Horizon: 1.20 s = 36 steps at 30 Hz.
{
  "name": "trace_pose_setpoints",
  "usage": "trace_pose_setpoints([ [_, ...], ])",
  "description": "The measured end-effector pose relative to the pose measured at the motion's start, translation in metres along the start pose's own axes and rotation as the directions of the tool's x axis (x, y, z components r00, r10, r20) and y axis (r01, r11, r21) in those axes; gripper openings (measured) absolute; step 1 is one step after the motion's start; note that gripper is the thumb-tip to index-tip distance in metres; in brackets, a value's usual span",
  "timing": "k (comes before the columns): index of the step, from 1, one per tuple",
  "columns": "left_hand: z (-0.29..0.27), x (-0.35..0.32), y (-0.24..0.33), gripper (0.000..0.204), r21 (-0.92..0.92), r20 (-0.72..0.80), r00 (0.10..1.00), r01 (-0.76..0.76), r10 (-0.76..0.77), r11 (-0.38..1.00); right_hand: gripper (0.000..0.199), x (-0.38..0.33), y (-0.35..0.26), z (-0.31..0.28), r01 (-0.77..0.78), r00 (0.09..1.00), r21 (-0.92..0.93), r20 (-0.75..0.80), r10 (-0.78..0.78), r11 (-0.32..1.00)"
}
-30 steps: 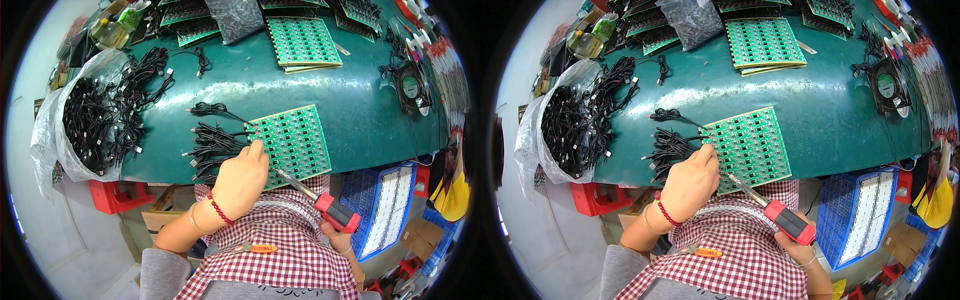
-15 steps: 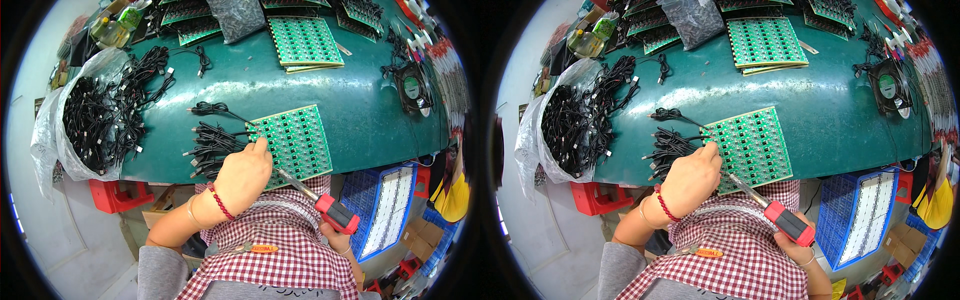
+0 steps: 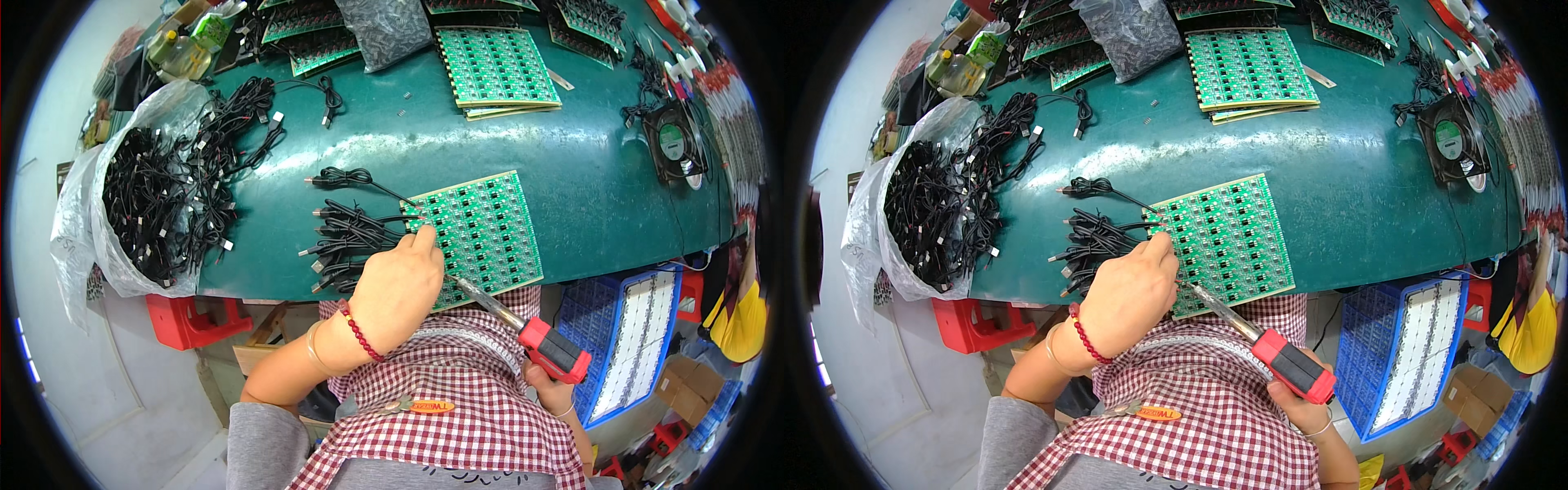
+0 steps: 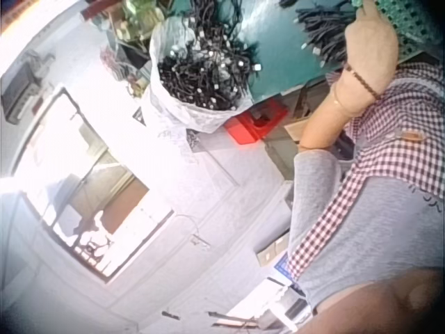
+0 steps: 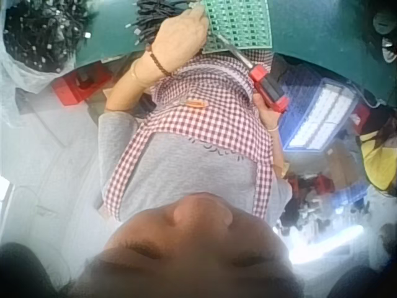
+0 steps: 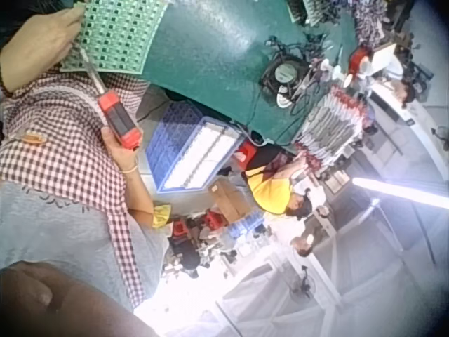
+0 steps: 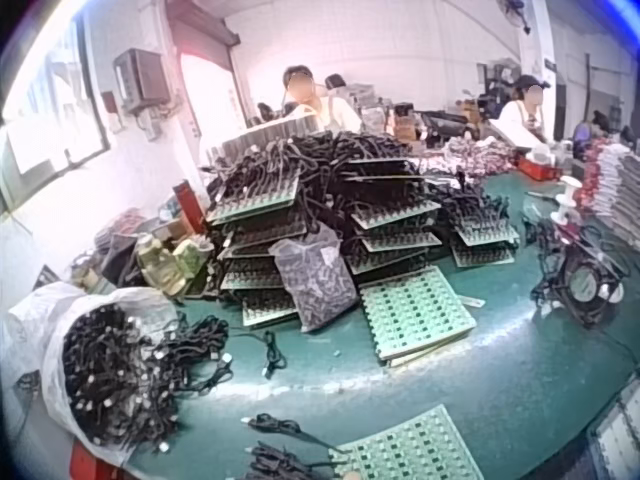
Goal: The person attaches cables to a circuit board, positioning the wire ends and soldering them onto the board with a soldering gun.
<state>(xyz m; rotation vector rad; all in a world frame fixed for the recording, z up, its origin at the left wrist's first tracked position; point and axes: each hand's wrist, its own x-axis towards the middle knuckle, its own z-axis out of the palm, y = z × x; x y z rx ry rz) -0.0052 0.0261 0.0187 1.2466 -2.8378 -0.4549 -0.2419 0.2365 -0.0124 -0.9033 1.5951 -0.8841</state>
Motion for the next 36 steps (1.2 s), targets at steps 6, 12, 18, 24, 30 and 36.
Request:
trace_pose_setpoints([
  [6,0.004,-0.005,0.002,0.016,-0.120,-0.024,0.999,0.035,-0.038,0.992,0.029,-0.003,0.003,0.000,-0.013,0.999,0.095,-0.034,0.017,0.995],
  [12,0.007,-0.007,0.008,0.020,-0.122,-0.019,0.995,0.093,-0.096,0.988,0.028,-0.006,0.001,0.002,-0.014,1.000,0.108,-0.012,0.016,0.994],
  [18,0.013,-0.010,0.009,0.023,-0.127,-0.079,0.989,0.111,-0.121,0.986,0.028,-0.006,0.003,0.002,0.009,1.000,0.077,-0.014,-0.008,0.997],
  [24,0.012,-0.010,0.009,0.024,-0.123,-0.052,0.993,0.096,-0.104,0.988,0.030,-0.005,0.001,0.005,0.079,0.997,-0.037,-0.014,-0.080,0.996],
  [30,0.012,-0.010,0.009,0.023,-0.113,-0.066,0.992,0.098,-0.106,0.989,0.031,-0.008,0.005,0.002,0.060,0.998,0.035,-0.007,-0.060,0.998],
  [36,0.011,-0.008,0.010,0.024,-0.108,-0.049,0.992,0.107,-0.113,0.988,0.032,-0.006,0.001,0.003,0.052,0.999,0.038,-0.007,-0.052,0.998],
])
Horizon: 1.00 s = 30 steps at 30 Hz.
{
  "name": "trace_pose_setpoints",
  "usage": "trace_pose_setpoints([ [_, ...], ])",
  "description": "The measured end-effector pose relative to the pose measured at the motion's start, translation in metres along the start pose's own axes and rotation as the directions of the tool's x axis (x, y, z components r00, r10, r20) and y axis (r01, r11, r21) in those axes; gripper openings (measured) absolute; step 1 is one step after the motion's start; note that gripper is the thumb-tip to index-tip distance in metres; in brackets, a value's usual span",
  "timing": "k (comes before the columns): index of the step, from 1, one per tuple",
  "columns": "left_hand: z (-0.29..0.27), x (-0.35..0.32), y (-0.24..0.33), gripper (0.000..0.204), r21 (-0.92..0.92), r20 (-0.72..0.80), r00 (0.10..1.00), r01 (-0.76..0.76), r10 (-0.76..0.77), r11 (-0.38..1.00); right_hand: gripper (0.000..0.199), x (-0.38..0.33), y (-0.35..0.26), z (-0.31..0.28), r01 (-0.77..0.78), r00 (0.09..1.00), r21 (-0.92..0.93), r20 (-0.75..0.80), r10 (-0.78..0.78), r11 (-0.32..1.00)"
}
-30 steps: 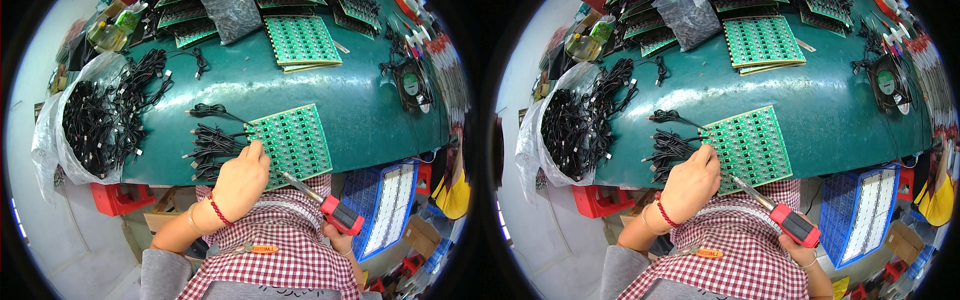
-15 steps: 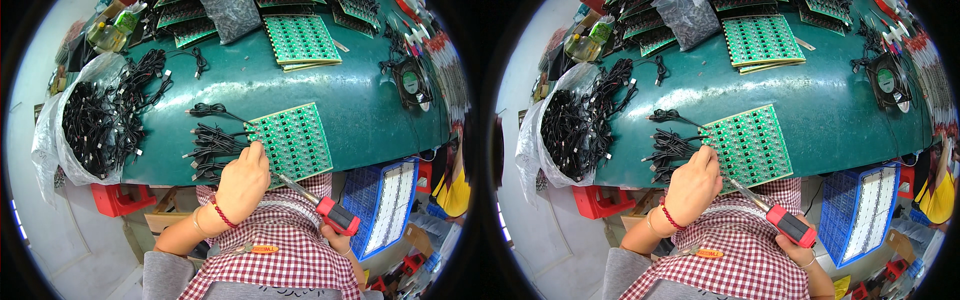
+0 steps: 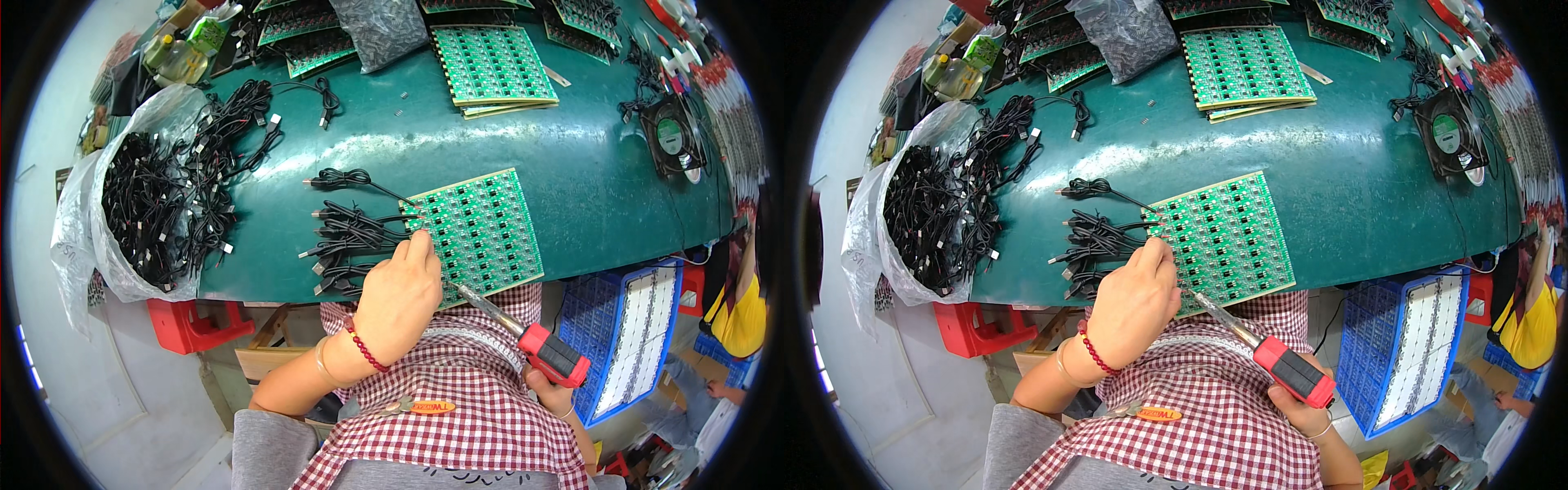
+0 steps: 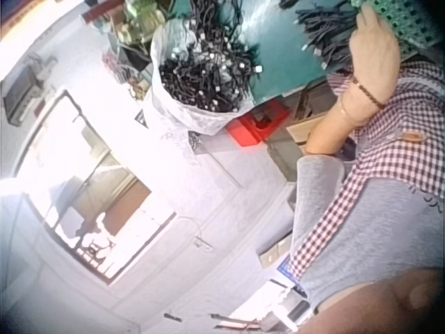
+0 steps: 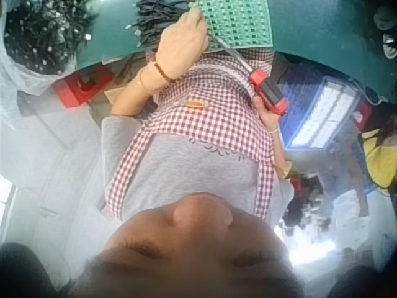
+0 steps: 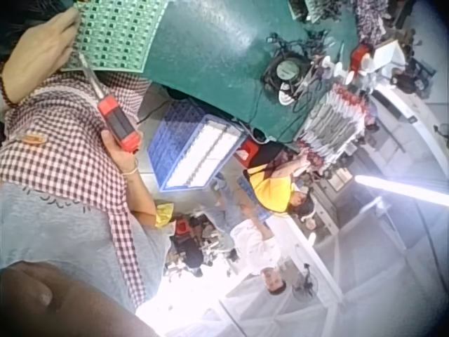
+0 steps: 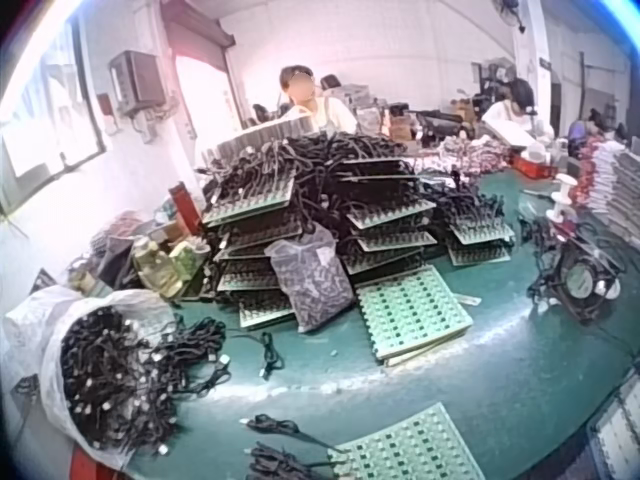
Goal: The person attaches cables to a circuit board, positioning the wire ends and soldering them onto the board with a soldering gun.
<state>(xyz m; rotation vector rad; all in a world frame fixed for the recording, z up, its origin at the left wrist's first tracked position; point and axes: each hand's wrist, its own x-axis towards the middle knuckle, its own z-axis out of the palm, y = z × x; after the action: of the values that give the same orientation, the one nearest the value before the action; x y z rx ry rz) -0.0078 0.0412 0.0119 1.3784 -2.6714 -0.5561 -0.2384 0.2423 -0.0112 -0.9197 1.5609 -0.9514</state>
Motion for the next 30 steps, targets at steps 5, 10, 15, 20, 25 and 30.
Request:
trace_pose_setpoints([
  [5,-0.007,-0.001,0.007,0.021,0.003,0.011,1.000,-0.007,0.007,1.000,0.033,-0.006,-0.002,0.000,-0.017,0.999,0.046,-0.042,0.019,0.999],
  [10,-0.024,0.002,0.014,0.027,0.084,-0.115,0.993,-0.016,0.026,0.996,0.036,0.013,-0.022,0.010,0.049,0.981,0.192,-0.194,-0.011,0.980],
  [15,-0.060,0.029,-0.102,0.029,0.007,-0.369,0.915,0.178,-0.163,0.984,0.028,0.025,-0.045,0.011,0.078,0.979,0.410,-0.206,0.009,0.909],
  [20,-0.025,0.060,-0.235,0.038,0.167,-0.208,0.938,0.313,-0.277,0.935,0.030,0.024,-0.044,0.013,0.081,0.968,0.472,-0.246,0.043,0.878],
  [25,-0.032,0.057,-0.230,0.036,0.314,-0.410,0.904,0.267,-0.123,0.911,0.028,0.033,-0.043,0.019,0.050,0.965,0.562,-0.240,0.104,0.826],
  [30,-0.043,0.073,-0.209,0.032,0.457,-0.545,0.829,0.417,-0.123,0.785,0.028,0.040,-0.052,0.017,0.086,0.975,0.528,-0.220,0.038,0.845],
])
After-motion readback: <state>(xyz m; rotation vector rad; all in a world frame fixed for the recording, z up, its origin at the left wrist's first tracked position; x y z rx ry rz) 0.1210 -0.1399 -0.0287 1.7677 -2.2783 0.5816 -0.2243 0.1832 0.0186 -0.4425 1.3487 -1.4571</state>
